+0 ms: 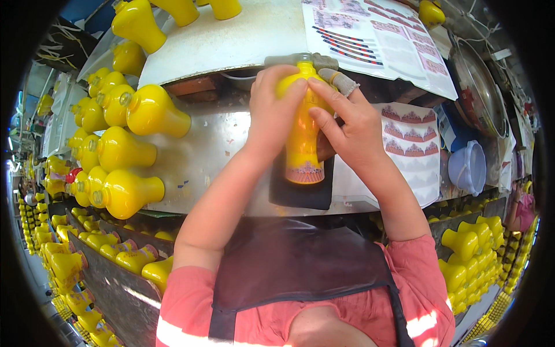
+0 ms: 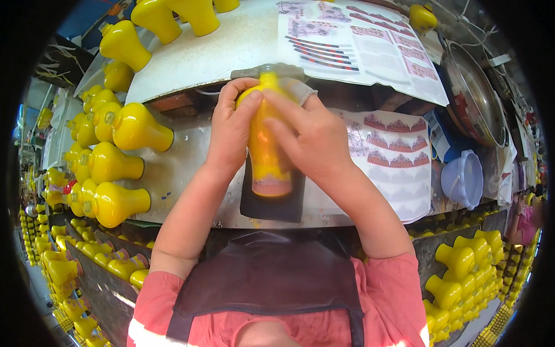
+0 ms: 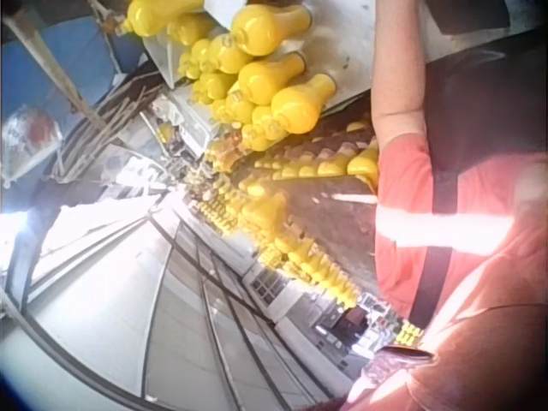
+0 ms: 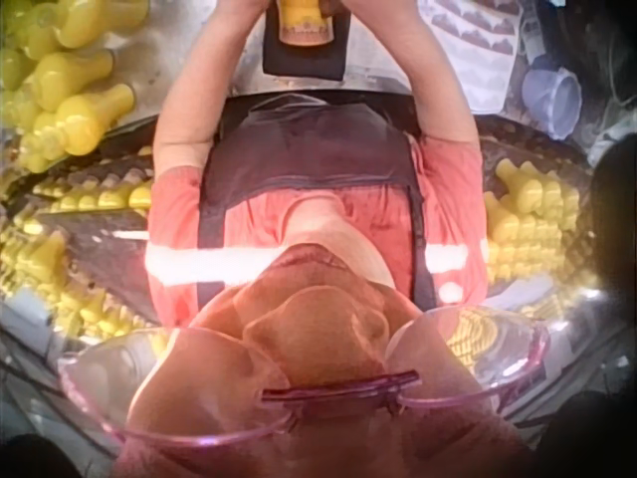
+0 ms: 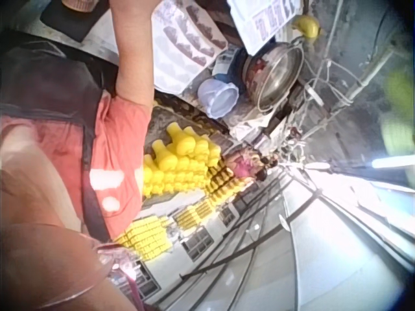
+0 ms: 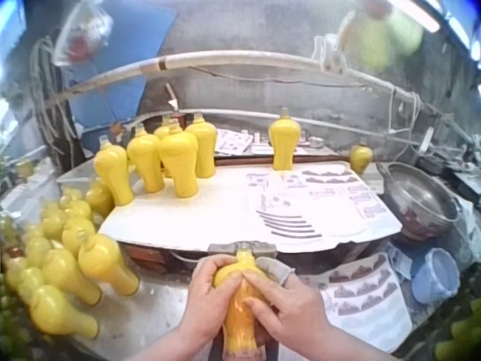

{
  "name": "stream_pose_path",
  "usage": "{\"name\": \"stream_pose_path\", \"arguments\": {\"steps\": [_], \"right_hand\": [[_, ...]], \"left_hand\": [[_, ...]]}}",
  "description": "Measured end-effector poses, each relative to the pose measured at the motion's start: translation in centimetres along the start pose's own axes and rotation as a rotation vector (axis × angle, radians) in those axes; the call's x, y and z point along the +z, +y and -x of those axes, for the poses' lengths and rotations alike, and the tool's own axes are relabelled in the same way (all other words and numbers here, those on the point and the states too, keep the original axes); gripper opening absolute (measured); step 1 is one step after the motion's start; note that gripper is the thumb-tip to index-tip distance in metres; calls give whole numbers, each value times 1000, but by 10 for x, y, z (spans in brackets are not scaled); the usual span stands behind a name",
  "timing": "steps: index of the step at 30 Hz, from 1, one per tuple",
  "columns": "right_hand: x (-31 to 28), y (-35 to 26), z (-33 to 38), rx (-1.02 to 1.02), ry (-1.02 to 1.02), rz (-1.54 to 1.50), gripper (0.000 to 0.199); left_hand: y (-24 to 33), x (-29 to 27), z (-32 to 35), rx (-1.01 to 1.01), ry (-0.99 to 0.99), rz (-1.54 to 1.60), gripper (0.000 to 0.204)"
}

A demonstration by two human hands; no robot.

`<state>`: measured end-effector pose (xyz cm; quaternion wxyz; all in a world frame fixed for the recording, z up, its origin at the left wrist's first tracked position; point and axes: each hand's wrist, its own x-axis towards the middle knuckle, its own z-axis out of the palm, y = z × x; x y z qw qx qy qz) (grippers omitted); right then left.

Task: The person applies decorative stickers to yellow ceramic vases one at a time. They peel stickers from a sheet, place them on the vase body, and smooth them with a cloth. The vases are handled individually and set aside after decoration.

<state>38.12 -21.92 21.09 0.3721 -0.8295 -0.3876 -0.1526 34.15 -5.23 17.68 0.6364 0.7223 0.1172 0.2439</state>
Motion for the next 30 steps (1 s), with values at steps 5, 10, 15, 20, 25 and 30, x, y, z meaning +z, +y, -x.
{"name": "stream_pose_path", "arguments": {"steps": [5,10,15,20,25,30], "right_hand": [[3,9,0,54,-20,-29,42],[-1,9,-4,-105,-2,-79,43],[-4,5,-7,-35,-127,-51,44],[-11,7,-13,37,-177,-99,49],[-15,6,-14,80,-235,-70,51],[-13,10,-9,-77,-140,-30,53]], "left_hand": [[-3,2,-2,60,19,-35,31],[-4,3,-1,104,29,-94,30],[-2,1,-1,90,8,-68,30],[5,-1,0,134,-8,-162,31],[12,-4,-6,101,-68,-268,25],[8,0,-9,12,-24,-115,27]]}}
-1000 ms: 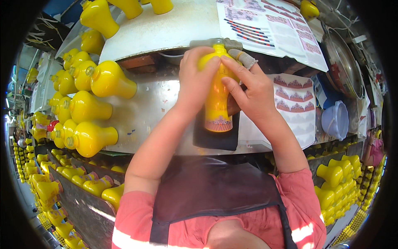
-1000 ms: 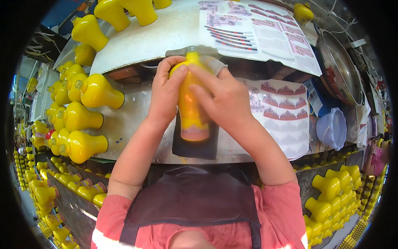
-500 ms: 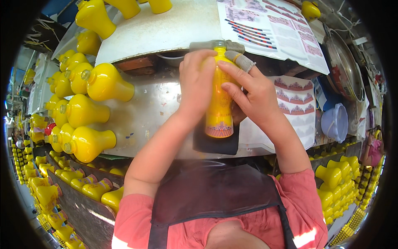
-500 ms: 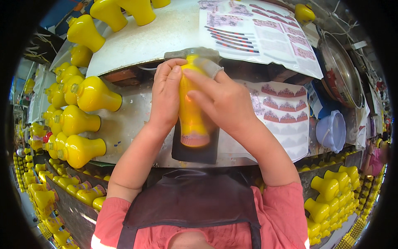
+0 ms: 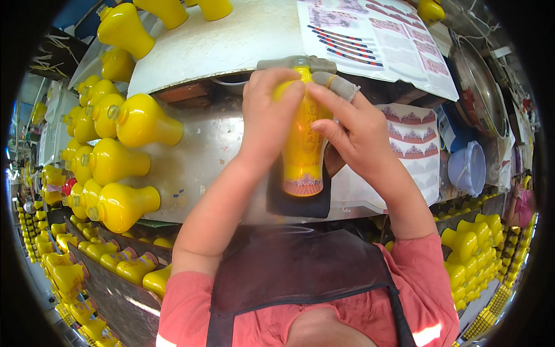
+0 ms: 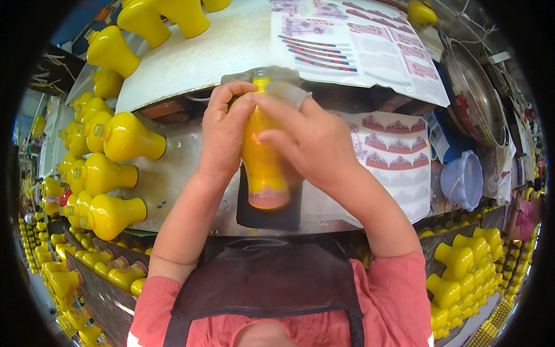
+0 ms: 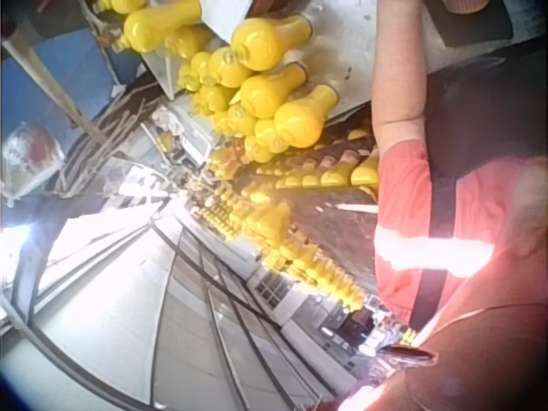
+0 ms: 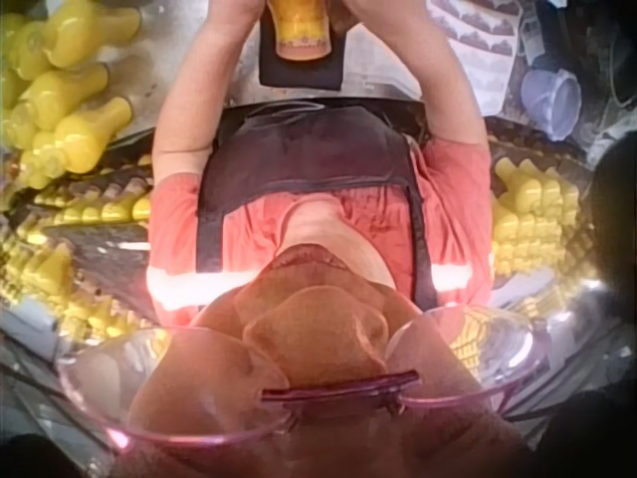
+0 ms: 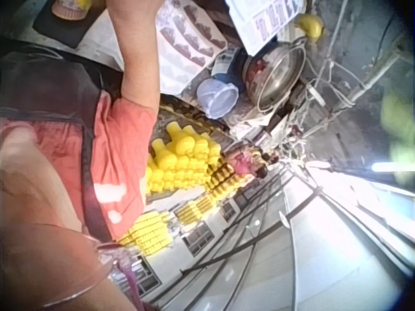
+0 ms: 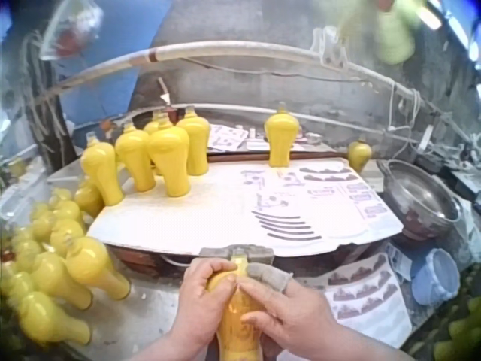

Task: The person applies decorative stickers to yellow ceramic vases one at a time. They peel stickers from a sheet, place them on the vase body, and smooth them with a cloth. The vases are handled individually and set aside after decoration.

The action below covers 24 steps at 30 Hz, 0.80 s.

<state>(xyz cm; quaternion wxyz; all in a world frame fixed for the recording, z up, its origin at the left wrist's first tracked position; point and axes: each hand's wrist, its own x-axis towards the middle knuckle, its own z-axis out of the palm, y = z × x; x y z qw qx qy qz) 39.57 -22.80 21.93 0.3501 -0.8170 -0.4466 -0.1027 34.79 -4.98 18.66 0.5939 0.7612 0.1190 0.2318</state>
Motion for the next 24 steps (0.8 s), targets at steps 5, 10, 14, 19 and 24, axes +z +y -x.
{"name": "stream_pose_path", "arguments": {"steps": [5,10,14,19,24], "right_hand": [[11,1,7,32,-63,57,59],[7,0,4,102,-45,50,64],[-3,2,0,298,-91,-234,57],[12,5,-6,432,57,-582,37],[-2,20,-23,697,9,-937,29]], "left_hand": [[-2,-1,4,24,20,48,30],[-3,-12,17,585,-48,-368,41],[-10,-14,15,604,-85,-369,45],[-11,-13,16,595,-85,-409,46],[-9,-16,17,577,-122,-407,52]]}}
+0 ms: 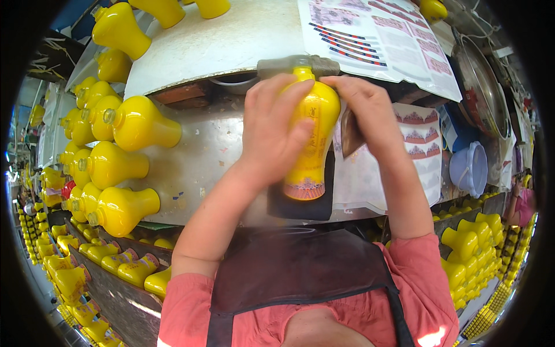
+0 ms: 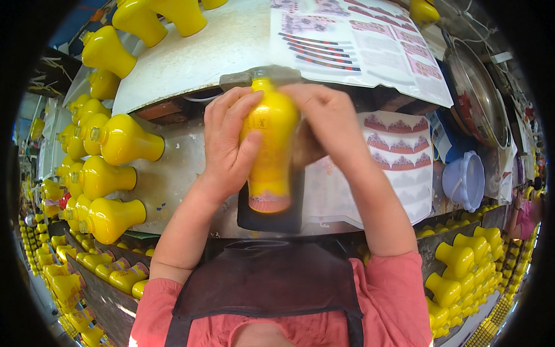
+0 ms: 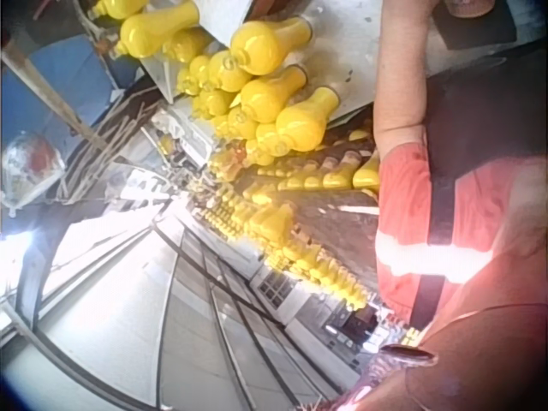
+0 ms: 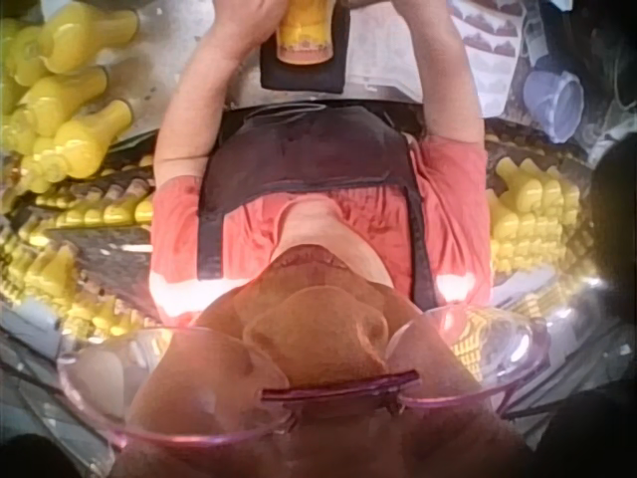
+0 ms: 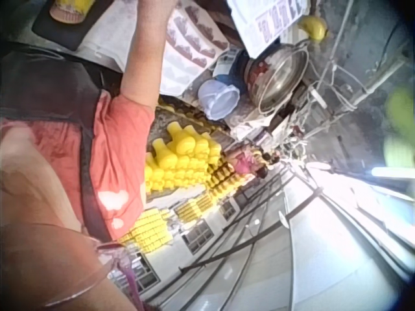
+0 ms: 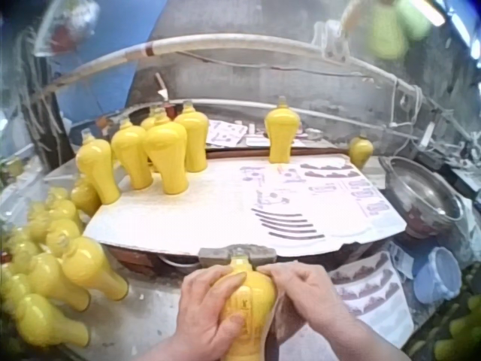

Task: The person applies decorative stickers to yellow ceramic vases one at a time. They peel stickers from a sheet, place them on the vase body, and smooth them with a cloth. The vases are handled individually and set aside after decoration.

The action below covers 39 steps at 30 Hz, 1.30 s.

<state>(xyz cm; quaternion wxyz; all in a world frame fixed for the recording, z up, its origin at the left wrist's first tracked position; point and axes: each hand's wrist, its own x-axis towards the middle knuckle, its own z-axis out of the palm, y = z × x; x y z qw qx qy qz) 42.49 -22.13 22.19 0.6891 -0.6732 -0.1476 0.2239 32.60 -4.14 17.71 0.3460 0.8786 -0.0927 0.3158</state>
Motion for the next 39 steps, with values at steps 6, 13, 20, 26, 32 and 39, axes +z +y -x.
{"name": "stream_pose_path", "arguments": {"steps": [6,13,20,26,32,39], "right_hand": [[-10,-37,2,-145,-164,159,21],[10,-53,-30,-576,-106,776,26],[20,-57,-38,-820,-236,1027,22],[15,-47,-38,-901,-97,1047,23],[5,-29,18,-1134,100,1267,28],[17,-26,37,-1237,33,1026,30]], "left_hand": [[1,1,4,-101,13,131,72],[3,6,6,-274,52,372,87],[2,5,-8,-468,67,533,84],[-1,7,-30,-624,96,600,58],[2,4,-33,-674,132,632,37],[-1,2,-24,-648,159,913,28]]}}
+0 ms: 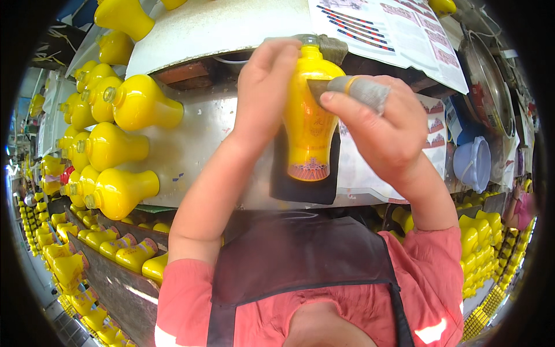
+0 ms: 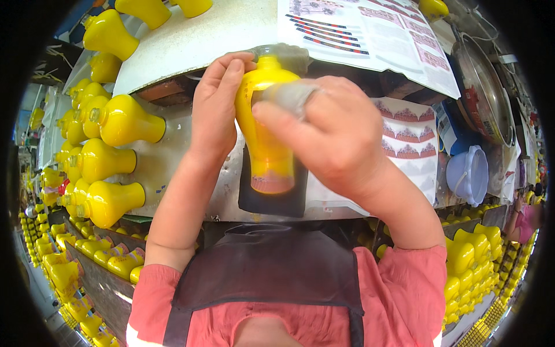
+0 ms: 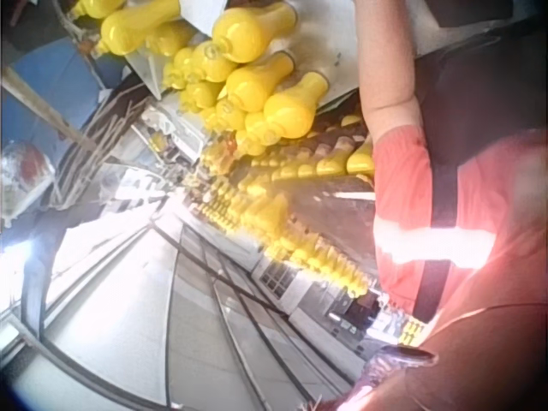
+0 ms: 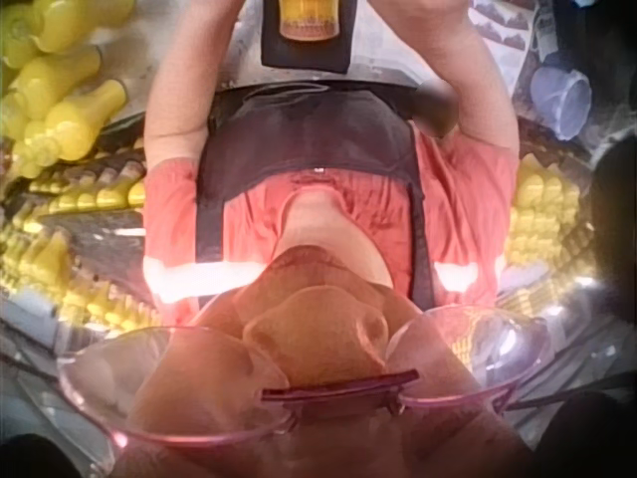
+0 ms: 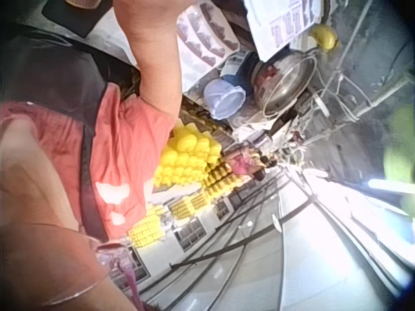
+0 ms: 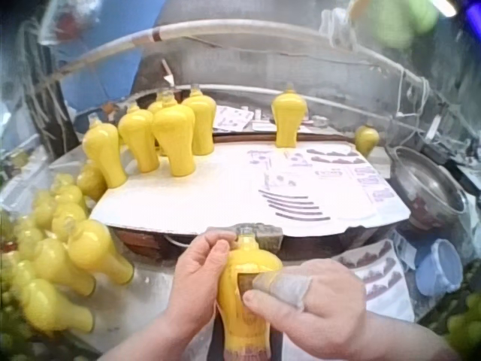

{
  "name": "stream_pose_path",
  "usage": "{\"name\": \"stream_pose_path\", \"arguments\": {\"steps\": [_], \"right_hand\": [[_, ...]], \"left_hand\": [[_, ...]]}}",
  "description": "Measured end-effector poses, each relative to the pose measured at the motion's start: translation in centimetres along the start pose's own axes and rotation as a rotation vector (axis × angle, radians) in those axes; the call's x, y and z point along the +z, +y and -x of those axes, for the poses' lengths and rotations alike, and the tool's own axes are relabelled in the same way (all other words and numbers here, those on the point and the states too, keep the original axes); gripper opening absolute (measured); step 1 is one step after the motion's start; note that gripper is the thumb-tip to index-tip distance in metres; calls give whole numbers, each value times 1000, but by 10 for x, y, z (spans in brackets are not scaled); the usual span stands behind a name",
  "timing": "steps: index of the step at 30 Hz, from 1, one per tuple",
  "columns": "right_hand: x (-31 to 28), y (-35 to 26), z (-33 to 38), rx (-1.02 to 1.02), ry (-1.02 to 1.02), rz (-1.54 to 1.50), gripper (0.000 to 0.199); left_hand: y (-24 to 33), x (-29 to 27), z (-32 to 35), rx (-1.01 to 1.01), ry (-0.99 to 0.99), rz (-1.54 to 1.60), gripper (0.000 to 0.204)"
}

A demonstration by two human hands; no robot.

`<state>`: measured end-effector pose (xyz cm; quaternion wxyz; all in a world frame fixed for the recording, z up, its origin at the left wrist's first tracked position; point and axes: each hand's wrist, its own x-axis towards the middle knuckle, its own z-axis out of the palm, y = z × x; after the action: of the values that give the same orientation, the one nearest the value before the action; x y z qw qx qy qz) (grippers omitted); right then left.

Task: The person applies decorative stickers to yellow ceramic vases one at a time. They peel stickers from a sheet, place them on the vase body, and smooth them with a cloth. The vases are handled individually and set aside after decoration.

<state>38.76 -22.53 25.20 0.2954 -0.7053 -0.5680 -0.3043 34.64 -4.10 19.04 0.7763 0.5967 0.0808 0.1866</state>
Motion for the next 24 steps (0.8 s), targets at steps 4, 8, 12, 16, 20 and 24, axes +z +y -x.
{"name": "stream_pose_path", "arguments": {"steps": [4,8,12,16,20,24], "right_hand": [[13,-30,11,-242,-152,-260,16],[16,-45,34,-87,-97,-129,11],[16,-50,37,-111,-199,-210,18],[9,-34,39,66,-81,-226,23],[1,-25,66,200,-44,-247,32],[9,-32,87,303,-49,-424,33]], "left_hand": [[-11,-1,13,56,-5,-258,37],[-17,-1,16,24,13,-191,37],[-14,-3,16,30,-16,-134,37],[-14,5,24,-31,-14,2,40],[-14,8,27,-23,-5,-69,42],[-14,8,30,-64,-42,128,44]]}}
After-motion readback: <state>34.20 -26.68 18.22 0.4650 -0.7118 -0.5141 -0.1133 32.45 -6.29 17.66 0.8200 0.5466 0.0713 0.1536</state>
